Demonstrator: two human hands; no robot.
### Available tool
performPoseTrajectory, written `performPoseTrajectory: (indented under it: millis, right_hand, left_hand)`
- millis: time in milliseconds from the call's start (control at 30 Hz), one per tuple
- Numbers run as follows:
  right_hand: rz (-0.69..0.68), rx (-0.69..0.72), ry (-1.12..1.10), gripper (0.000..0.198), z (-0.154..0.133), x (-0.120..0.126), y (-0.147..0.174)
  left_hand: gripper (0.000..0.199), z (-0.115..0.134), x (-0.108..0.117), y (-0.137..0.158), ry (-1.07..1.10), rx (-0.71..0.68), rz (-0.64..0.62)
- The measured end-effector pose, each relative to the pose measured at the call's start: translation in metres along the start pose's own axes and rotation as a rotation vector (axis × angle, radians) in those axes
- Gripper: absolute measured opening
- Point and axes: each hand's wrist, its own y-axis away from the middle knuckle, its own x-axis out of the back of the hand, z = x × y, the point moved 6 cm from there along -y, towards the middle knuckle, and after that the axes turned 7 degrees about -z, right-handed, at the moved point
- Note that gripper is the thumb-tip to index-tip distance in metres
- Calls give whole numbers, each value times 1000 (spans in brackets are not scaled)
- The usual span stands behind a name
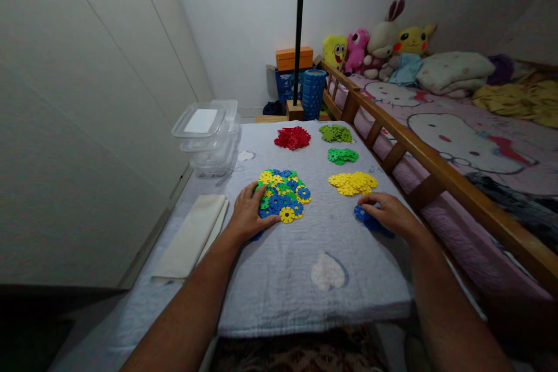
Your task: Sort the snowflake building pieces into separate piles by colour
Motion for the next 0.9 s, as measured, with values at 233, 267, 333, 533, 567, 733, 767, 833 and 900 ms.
performPoseTrajectory:
  millis: [233,267,333,533,567,733,767,833,900]
  right_hand:
    - [96,19,227,21,10,-11,12]
    - [108,27,237,21,11,-12,15]
    - [132,32,254,25,12,-14,21]
    - [215,-9,317,33,11,-32,33]
    - [232,-14,331,32,10,-34,34]
    - [273,5,362,26,0,-40,37]
    - [269,14,361,25,-2,-40,37]
    - [260,29,360,22,-5,-41,37]
    - [263,39,357,20,-9,-40,37]
  left_hand:
    - [91,0,1,-1,-12,16,-27]
    - [91,1,1,-1,-12,17,-27]
    - [89,1,2,-1,-7,14,-24]
    - [90,1,3,-1,10,19,-29]
    - [89,1,3,-1,12,16,-27]
    - [88,1,4,-1,16,0,-23]
    - [88,1,3,-1,16,1,-25]
    - [89,0,2,-1,11,4,-25]
    - [89,-1,2,-1,7,2,-17]
